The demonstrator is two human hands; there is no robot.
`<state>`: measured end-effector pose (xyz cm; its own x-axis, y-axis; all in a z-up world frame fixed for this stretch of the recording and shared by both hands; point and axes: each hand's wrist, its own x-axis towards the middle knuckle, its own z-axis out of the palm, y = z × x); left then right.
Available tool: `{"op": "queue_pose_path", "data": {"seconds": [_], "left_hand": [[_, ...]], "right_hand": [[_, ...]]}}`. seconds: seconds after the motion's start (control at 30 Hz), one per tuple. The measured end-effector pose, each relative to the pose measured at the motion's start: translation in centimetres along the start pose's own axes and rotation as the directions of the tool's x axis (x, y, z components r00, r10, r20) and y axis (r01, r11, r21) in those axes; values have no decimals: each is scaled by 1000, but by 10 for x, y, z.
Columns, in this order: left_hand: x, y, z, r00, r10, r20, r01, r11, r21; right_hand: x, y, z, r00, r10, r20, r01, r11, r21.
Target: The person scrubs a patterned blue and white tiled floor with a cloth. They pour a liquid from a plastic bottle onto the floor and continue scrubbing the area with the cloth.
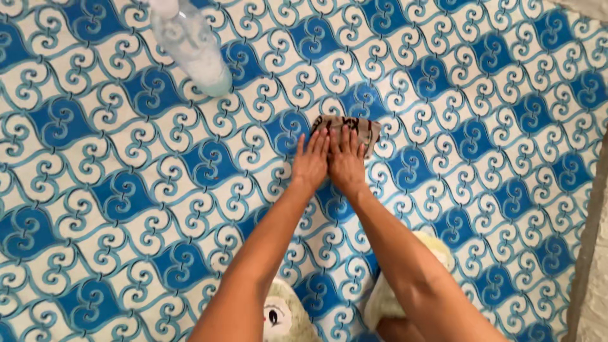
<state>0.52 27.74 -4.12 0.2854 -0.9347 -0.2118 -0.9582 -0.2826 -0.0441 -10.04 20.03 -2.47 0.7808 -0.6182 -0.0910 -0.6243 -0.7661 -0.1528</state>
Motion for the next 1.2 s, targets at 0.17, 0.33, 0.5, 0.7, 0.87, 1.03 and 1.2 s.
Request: {"op": "queue_pose_path", "data": {"seconds": [0.17, 0.33, 0.5, 0.7, 0.87, 1.03, 1.2], "left_hand": [[33, -1, -1, 991, -110, 72, 117, 989, -94], [61, -25, -28, 979, -121, 165, 151, 972, -181], [109, -45, -29, 983, -149, 111, 172, 957, -234], [153, -58, -41, 964, -178, 196, 230, 930, -288], [130, -47, -31, 975, -144, 169, 184, 951, -249], [109, -34, -12, 978, -159, 133, 181, 967, -177], [134, -40, -25, 959, -174, 223, 222, 952, -211]], "right_hand": [[34, 3, -31, 996, 11, 85, -8, 999, -39], [75, 14, -38, 997, -68, -29, 70, 996, 50], [127, 26, -10, 998, 63, -21, -61, 996, 71], [164, 36, -21, 997, 69, 46, -75, 988, 137], [144, 36, -12, 999, -10, -45, 14, 995, 97], [103, 34, -2, 991, -98, -86, 106, 990, 91], [143, 45, -5, 995, -65, -73, 70, 995, 68]]}}
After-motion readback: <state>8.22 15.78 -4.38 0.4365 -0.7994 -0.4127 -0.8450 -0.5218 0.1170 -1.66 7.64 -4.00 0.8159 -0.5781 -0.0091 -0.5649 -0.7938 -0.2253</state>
